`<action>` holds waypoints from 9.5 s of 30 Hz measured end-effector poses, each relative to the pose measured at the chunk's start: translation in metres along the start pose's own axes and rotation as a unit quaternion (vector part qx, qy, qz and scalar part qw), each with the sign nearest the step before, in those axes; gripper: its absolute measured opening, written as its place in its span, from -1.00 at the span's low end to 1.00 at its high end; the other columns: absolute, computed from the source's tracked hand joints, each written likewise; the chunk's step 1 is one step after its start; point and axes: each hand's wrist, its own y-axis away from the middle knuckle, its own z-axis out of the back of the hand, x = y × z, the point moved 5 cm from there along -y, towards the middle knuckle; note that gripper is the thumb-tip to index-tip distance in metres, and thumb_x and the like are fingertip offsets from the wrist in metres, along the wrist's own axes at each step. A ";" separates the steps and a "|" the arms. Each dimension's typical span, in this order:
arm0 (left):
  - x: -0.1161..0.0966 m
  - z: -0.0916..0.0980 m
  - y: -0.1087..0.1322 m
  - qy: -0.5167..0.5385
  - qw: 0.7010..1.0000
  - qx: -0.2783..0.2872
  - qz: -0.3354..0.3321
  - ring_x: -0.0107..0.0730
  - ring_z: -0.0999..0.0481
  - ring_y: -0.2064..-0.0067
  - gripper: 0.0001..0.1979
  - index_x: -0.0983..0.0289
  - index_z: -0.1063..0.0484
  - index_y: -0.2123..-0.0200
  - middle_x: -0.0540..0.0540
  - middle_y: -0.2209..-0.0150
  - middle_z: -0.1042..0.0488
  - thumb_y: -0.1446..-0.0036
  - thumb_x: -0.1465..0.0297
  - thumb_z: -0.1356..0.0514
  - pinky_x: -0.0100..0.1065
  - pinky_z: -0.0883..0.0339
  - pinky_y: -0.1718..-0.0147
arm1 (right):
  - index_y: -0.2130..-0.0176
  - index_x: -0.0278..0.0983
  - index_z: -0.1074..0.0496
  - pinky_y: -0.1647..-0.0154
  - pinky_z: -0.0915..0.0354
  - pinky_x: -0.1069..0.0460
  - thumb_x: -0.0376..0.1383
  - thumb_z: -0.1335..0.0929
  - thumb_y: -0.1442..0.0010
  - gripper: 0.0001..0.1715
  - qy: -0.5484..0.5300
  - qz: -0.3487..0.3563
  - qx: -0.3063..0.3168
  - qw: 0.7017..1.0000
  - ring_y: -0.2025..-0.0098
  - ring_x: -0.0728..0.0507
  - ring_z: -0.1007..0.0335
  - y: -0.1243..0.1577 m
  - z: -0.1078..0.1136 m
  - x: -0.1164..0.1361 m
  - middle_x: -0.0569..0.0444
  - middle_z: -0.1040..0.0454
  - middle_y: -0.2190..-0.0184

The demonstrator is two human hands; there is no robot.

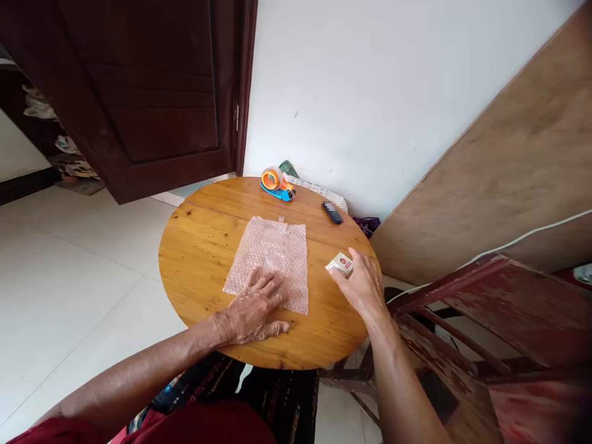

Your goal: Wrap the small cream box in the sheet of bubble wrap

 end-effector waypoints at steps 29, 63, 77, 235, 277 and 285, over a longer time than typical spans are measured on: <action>0.021 0.024 0.001 -0.033 0.978 -0.126 0.160 -0.17 -0.48 0.18 -0.80 0.28 -0.49 0.44 0.14 0.30 -0.52 -0.21 0.36 -0.17 -0.15 -0.30 0.13 | -0.18 -0.18 -0.33 -0.17 -0.32 -0.24 -0.34 -0.38 -0.11 -0.37 -0.277 0.103 0.146 0.944 -0.13 -0.28 -0.41 0.015 -0.067 0.097 -0.08 -0.49 -0.09; 0.039 0.032 0.009 0.075 0.962 -0.218 0.145 -0.26 -0.45 0.25 -0.86 0.27 -0.48 0.38 0.11 0.35 -0.50 -0.17 0.37 -0.16 -0.22 -0.33 0.18 | 0.03 -0.15 -0.45 -0.13 -0.34 -0.18 -0.30 -0.40 -0.13 -0.63 -0.240 0.240 0.201 0.919 -0.08 -0.23 -0.42 0.042 -0.002 0.113 0.00 -0.50 -0.04; 0.021 0.042 0.020 -0.011 0.987 -0.142 0.074 0.01 -0.33 -0.16 -0.52 0.22 -0.41 -0.07 0.22 -0.08 -0.44 -0.04 0.33 -0.31 0.05 -0.19 -0.15 | 0.26 -0.17 -0.46 0.11 -0.28 -0.12 -0.37 -0.22 -0.34 -0.75 -0.122 0.263 0.068 0.955 0.15 -0.19 -0.50 0.062 -0.001 0.122 0.02 -0.61 0.17; 0.051 0.062 -0.056 0.131 0.977 0.026 0.166 -0.29 -0.52 0.33 -0.70 0.26 -0.58 0.17 0.08 0.35 -0.55 -0.03 0.42 -0.14 -0.37 -0.34 0.34 | 0.22 -0.26 -0.48 0.17 -0.23 -0.03 -0.05 -0.32 -0.25 -0.67 -0.002 0.166 0.349 0.922 0.12 -0.23 -0.46 0.003 0.006 0.113 -0.10 -0.51 0.12; 0.033 0.064 -0.067 0.012 0.992 0.097 0.079 -0.37 -0.51 0.30 -0.74 0.26 -0.61 0.15 0.16 0.13 -0.46 -0.16 0.38 -0.15 -0.40 -0.37 0.28 | -0.13 -0.38 -0.41 0.35 -0.34 -0.01 -0.12 -0.37 -0.09 -0.33 -0.395 -0.115 0.096 0.906 0.37 -0.14 -0.44 0.025 -0.043 0.103 0.01 -0.55 0.38; 0.047 0.050 -0.059 0.134 0.987 -0.003 0.091 -0.30 -0.50 0.16 -0.55 0.31 -0.43 -0.08 0.17 0.08 -0.45 -0.08 0.41 -0.19 -0.31 -0.42 0.15 | -0.24 -0.33 -0.31 0.34 -0.40 -0.02 -0.21 -0.28 -0.20 -0.35 -0.446 -0.055 0.205 0.869 0.43 -0.06 -0.44 0.033 -0.028 0.114 -0.10 -0.60 0.10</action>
